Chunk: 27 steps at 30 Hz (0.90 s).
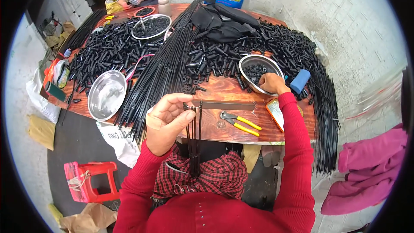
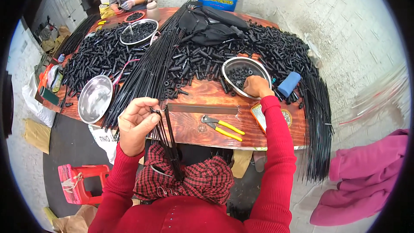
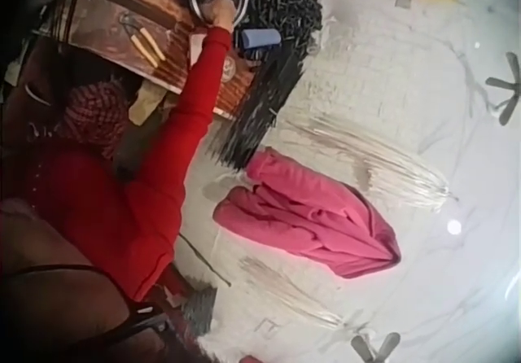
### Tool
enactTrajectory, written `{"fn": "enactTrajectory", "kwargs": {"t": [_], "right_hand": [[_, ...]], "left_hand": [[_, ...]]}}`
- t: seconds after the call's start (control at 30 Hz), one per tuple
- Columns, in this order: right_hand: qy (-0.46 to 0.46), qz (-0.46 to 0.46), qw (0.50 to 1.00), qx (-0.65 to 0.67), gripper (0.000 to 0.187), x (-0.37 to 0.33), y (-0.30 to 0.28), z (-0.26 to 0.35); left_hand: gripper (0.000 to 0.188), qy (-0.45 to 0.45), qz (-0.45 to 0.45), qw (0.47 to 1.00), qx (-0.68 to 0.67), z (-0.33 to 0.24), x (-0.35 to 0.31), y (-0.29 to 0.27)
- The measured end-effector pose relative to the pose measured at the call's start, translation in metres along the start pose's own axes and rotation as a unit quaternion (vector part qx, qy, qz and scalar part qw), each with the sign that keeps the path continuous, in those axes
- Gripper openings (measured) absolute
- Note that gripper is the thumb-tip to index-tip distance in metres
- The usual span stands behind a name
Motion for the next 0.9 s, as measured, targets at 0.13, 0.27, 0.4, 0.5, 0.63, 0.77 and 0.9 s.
{"fn": "enactTrajectory", "kwargs": {"t": [0.13, 0.27, 0.4, 0.5, 0.63, 0.77, 0.9], "right_hand": [[0.000, -0.064, 0.974, 0.216, 0.016, 0.001, -0.004, -0.035], [0.001, -0.006, 0.783, 0.621, 0.025, -0.025, -0.047, 0.014], [-0.184, 0.108, 0.597, 0.773, 0.029, -0.049, -0.058, 0.067], [-0.250, 0.129, 0.592, 0.756, 0.031, -0.079, -0.065, 0.114], [-0.288, 0.108, 0.627, 0.716, 0.030, -0.107, -0.082, 0.161], [-0.308, 0.075, 0.699, 0.641, 0.024, -0.139, -0.108, 0.197], [-0.389, -0.012, 0.784, 0.484, 0.029, -0.157, -0.127, 0.217]], "left_hand": [[0.038, -0.006, -0.009, 1.000, -0.022, -0.003, 0.004, 0.010], [0.040, -0.018, -0.017, 0.999, -0.024, -0.005, 0.002, 0.012], [0.034, -0.010, 0.008, 1.000, -0.008, 0.000, -0.001, 0.011], [0.029, -0.012, 0.022, 1.000, -0.010, -0.004, -0.004, 0.017], [0.022, -0.018, 0.024, 0.999, -0.011, -0.010, -0.010, 0.020], [0.025, -0.024, 0.021, 0.999, 0.009, -0.022, -0.014, 0.021], [0.026, -0.031, 0.024, 0.999, 0.004, -0.027, -0.018, 0.014]]}}
Point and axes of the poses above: each hand's wrist, its own x-axis towards the middle knuckle, its own y-axis out of the palm, z = x × y, the point moved 1 cm from there along x, towards the middle knuckle, and after that the axes turned 2 degrees about y, right-handed, at the moved point
